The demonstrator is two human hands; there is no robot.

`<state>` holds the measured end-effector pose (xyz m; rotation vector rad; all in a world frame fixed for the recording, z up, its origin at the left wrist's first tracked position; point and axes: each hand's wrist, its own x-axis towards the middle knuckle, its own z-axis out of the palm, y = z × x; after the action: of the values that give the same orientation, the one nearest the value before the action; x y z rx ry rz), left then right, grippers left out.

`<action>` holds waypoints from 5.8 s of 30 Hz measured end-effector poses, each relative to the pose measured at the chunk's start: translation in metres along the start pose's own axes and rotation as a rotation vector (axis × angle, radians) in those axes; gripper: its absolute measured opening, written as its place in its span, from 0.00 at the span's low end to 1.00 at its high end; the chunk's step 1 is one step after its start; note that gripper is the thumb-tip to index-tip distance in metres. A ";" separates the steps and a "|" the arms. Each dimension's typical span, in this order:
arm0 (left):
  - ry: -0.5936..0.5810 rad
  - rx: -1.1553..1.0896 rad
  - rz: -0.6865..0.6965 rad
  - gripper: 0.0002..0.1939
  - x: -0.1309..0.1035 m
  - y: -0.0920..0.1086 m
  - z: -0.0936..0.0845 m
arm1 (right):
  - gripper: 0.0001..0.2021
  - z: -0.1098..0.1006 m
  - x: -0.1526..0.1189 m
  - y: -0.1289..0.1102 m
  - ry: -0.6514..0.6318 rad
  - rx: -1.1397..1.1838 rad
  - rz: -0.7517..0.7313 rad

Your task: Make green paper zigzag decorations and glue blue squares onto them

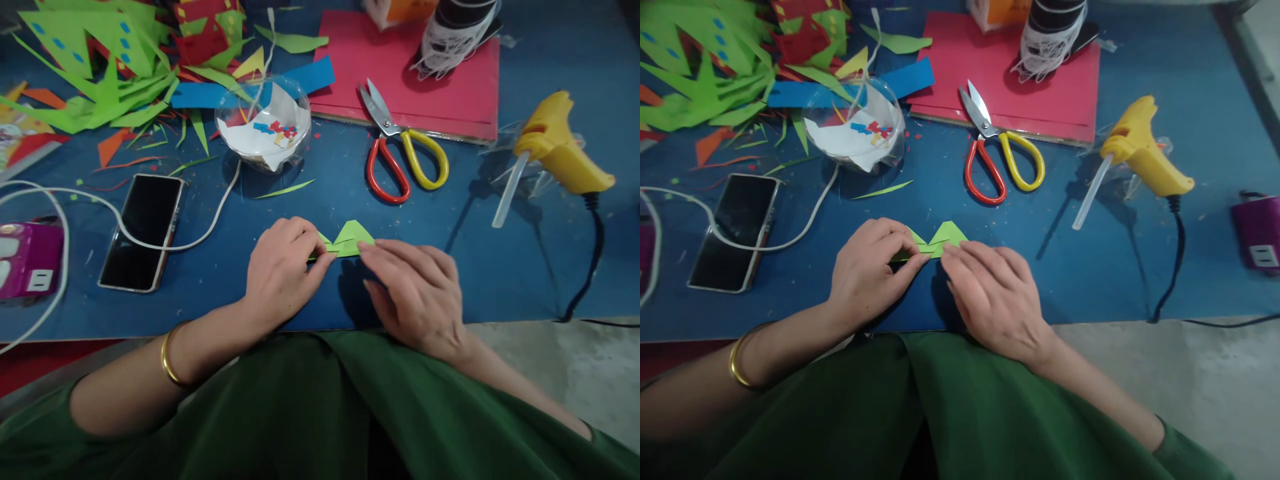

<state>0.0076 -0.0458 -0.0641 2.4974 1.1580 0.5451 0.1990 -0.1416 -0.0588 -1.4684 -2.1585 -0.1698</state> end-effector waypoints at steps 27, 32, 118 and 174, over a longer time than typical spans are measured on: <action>0.026 -0.002 0.004 0.09 0.000 0.001 0.001 | 0.31 -0.006 -0.025 0.009 -0.284 -0.121 -0.046; 0.038 0.006 0.008 0.08 -0.001 0.001 0.001 | 0.35 -0.015 -0.039 0.015 -0.253 -0.145 0.038; 0.165 0.238 0.007 0.08 -0.041 -0.027 -0.048 | 0.21 0.026 0.005 -0.013 -0.223 -0.031 -0.174; 0.034 0.343 0.383 0.28 -0.048 0.005 -0.010 | 0.19 0.027 0.004 -0.013 -0.131 -0.033 -0.216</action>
<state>-0.0229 -0.0848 -0.0630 3.0465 0.8414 0.5201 0.1772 -0.1338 -0.0775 -1.2930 -2.4304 -0.1905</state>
